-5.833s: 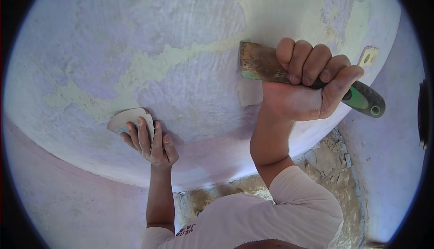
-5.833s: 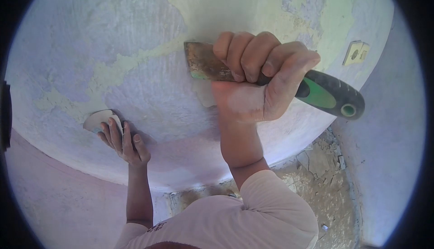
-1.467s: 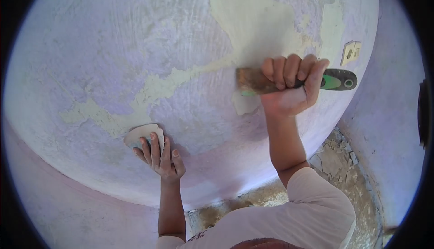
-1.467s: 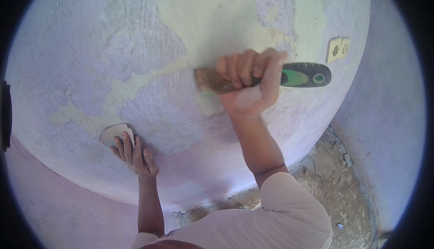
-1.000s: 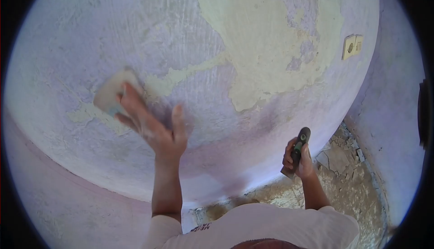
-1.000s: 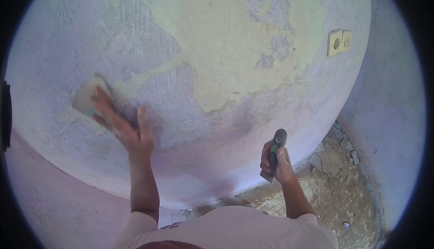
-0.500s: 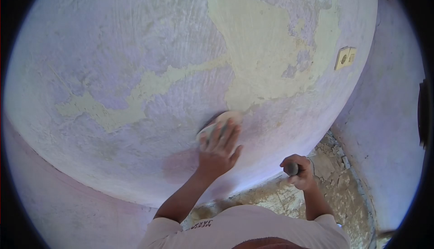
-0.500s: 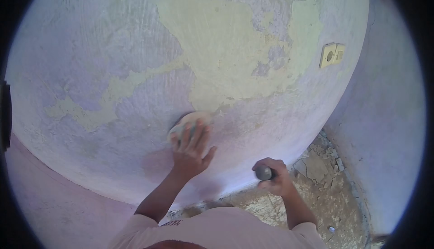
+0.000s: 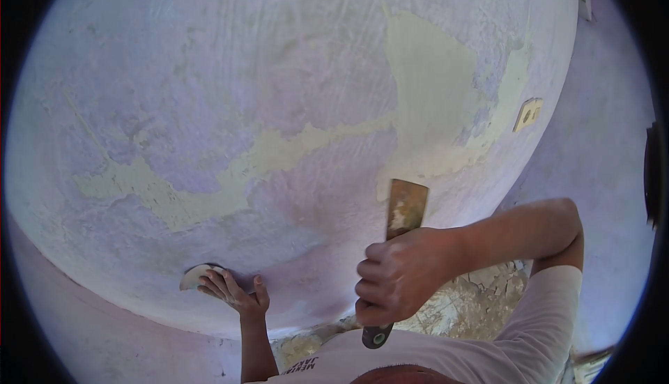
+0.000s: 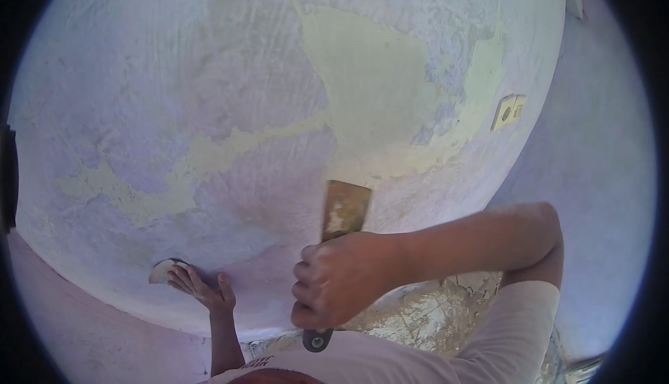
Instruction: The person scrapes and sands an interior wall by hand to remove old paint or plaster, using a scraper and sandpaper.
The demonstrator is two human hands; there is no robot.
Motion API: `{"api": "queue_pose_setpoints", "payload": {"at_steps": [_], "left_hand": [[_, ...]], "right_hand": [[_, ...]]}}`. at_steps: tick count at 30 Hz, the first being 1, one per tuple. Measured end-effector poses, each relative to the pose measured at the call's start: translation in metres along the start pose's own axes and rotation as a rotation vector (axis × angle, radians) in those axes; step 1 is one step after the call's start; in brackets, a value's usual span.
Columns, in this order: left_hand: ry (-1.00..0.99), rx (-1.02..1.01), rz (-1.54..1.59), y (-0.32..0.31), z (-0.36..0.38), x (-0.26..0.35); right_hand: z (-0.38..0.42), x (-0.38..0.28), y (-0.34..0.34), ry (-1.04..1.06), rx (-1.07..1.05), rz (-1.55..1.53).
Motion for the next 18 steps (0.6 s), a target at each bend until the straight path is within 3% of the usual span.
{"api": "queue_pose_setpoints", "payload": {"at_steps": [7,18], "left_hand": [[-0.017,0.063,0.014,-0.004,0.004,-0.003],[-0.043,0.038,0.096,0.002,0.002,-0.003]], "right_hand": [[-0.045,0.018,0.000,0.230,-0.059,0.226],[-0.055,0.047,0.005,0.156,-0.008,0.237]]}}
Point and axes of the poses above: each hand's wrist, its own z-axis away from the middle knuckle, its own y-axis out of the back of the hand, x = y × z, the point moved 6 cm from there along -z, towards the middle knuckle, and after that the axes turned 15 degrees about -x, right-handed, at the moved point
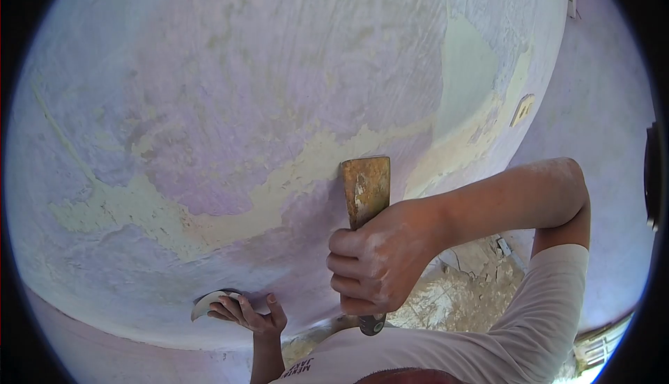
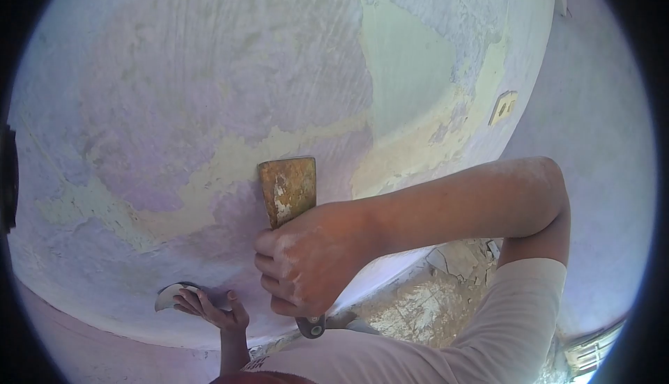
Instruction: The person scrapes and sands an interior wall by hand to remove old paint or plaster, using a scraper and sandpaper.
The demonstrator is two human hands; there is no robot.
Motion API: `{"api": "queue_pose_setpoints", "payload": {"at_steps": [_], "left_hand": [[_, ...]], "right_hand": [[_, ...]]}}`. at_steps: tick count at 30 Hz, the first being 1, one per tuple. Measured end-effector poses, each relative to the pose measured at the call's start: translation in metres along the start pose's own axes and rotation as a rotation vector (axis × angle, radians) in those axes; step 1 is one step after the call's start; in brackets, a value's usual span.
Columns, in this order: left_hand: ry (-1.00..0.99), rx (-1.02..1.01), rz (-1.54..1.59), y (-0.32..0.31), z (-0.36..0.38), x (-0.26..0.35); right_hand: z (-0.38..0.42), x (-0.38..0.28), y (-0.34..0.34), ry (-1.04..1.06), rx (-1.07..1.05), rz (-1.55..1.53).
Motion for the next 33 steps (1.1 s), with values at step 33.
{"api": "queue_pose_setpoints", "payload": {"at_steps": [33], "left_hand": [[0.022,0.043,-0.087,-0.005,0.003,-0.001]], "right_hand": [[0.005,0.019,0.001,-0.009,0.029,-0.120]]}}
Point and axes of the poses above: each hand's wrist, its own z-axis away from the middle knuckle, its own y-axis out of the back of the hand, x = y × z, the point moved 6 cm from there along -z, towards the middle knuckle, and after that the axes turned 15 degrees about -x, right-handed, at the moved point
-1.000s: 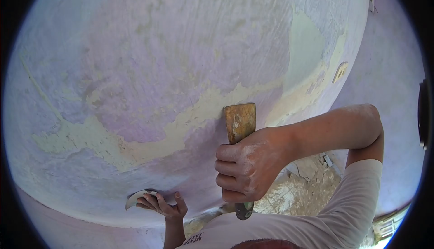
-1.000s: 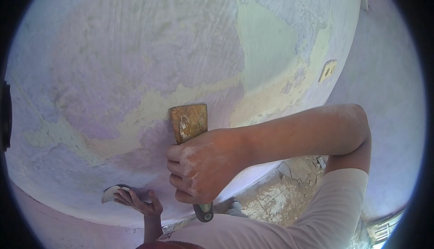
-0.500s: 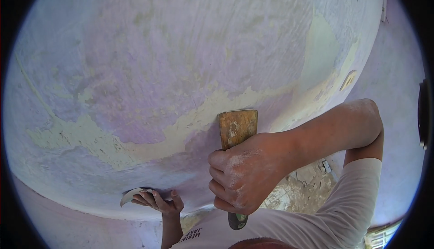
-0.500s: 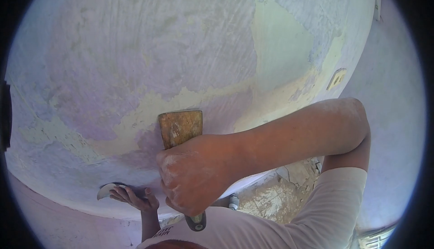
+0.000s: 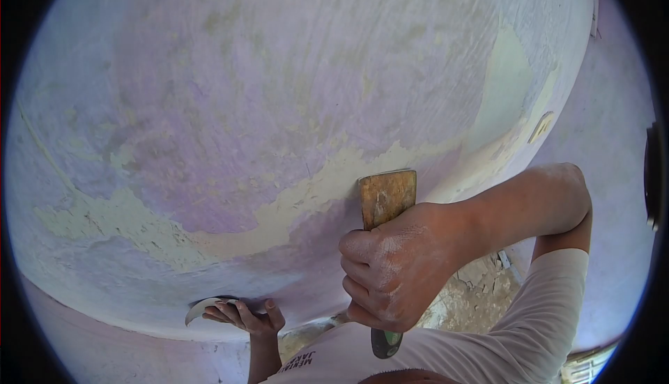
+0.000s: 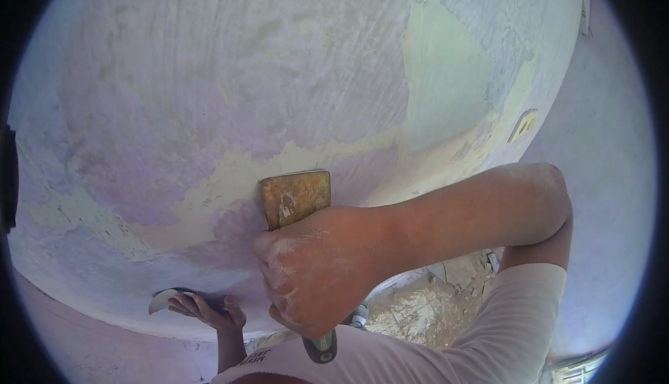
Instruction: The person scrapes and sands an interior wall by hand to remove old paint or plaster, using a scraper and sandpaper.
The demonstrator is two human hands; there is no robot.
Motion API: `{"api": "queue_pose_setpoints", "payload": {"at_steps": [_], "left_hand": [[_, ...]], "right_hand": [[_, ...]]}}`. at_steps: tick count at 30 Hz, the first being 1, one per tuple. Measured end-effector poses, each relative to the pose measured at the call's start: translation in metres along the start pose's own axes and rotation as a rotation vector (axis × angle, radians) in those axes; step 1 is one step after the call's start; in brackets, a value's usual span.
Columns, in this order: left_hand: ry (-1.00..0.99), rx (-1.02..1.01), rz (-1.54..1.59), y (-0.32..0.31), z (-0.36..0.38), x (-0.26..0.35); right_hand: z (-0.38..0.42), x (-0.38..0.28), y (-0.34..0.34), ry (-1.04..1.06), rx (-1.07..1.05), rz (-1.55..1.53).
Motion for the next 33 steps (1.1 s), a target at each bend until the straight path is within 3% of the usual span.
{"api": "queue_pose_setpoints", "payload": {"at_steps": [33], "left_hand": [[-0.013,0.004,0.037,0.001,0.002,-0.001]], "right_hand": [[-0.006,0.008,0.016,-0.105,0.054,0.040]]}}
Point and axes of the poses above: each hand's wrist, its own z-axis away from the middle knuckle, its own y-axis out of the back of the hand, x = y × z, the point moved 6 cm from there along -z, towards the middle knuckle, and after that the axes turned 15 degrees about -x, right-handed, at the moved point
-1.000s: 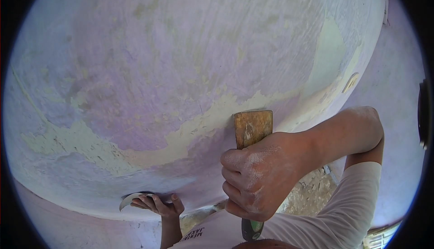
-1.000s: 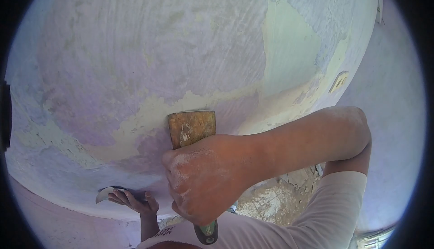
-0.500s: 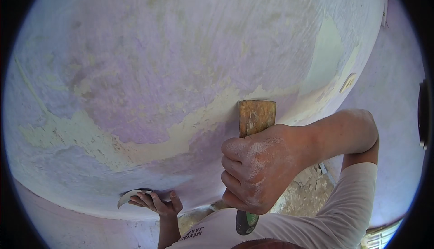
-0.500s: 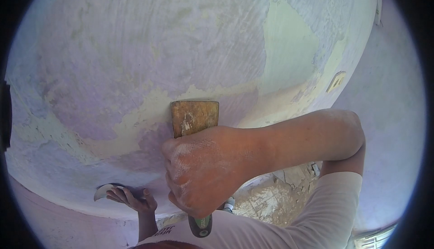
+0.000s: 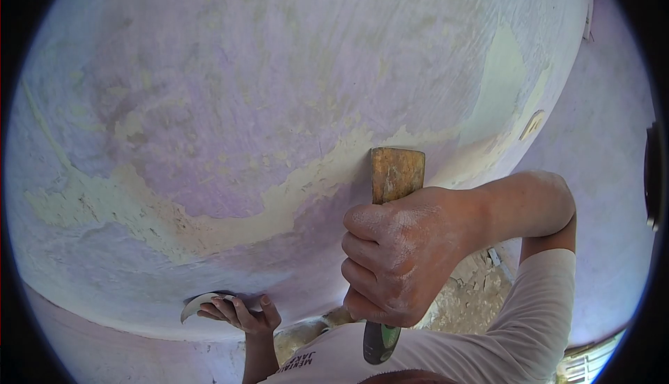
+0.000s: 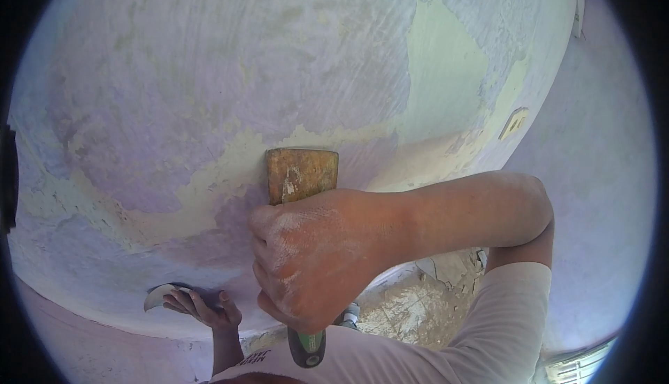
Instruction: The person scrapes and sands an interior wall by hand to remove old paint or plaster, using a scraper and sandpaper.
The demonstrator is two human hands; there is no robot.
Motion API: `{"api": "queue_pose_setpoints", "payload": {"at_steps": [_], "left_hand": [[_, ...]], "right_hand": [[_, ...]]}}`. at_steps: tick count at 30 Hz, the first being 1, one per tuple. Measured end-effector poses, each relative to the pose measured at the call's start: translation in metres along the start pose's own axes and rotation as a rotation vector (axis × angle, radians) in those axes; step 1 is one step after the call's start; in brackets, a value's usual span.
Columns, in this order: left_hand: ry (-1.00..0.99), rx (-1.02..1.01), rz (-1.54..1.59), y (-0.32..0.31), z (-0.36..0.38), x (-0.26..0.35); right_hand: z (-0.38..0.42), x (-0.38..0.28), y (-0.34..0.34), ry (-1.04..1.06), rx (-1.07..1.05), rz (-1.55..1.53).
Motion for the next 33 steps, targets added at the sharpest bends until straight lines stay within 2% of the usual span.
{"api": "queue_pose_setpoints", "payload": {"at_steps": [5,10,14,19,23,28,30,33], "left_hand": [[0.002,0.005,-0.006,0.001,0.000,0.001],[-0.004,0.016,0.003,0.000,0.000,0.000],[-0.002,0.025,0.002,0.000,-0.001,0.001],[0.006,0.021,-0.015,-0.001,0.001,0.001],[0.010,0.029,-0.023,-0.001,-0.001,0.002],[0.015,0.029,-0.029,-0.002,0.001,0.001],[0.012,0.039,-0.032,-0.002,0.000,0.001],[0.016,0.041,-0.014,-0.002,0.001,0.001]], "right_hand": [[-0.002,-0.001,0.000,-0.010,0.015,0.004],[-0.004,0.000,-0.004,-0.007,-0.060,0.037],[-0.004,0.016,0.020,-0.066,0.050,0.047],[-0.004,-0.007,-0.004,0.029,-0.034,-0.031],[-0.003,0.017,0.022,-0.048,0.081,0.048],[-0.005,-0.007,-0.002,0.058,-0.067,0.014],[-0.005,-0.001,0.009,0.030,0.000,-0.007],[-0.006,-0.002,-0.001,0.028,-0.014,-0.011]]}}
Point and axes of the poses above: each hand's wrist, its own z-axis away from the middle knuckle, its own y-axis out of the back of the hand, x = y × z, the point moved 6 cm from there along -z, towards the middle knuckle, and after that the axes turned 15 degrees about -x, right-handed, at the moved point
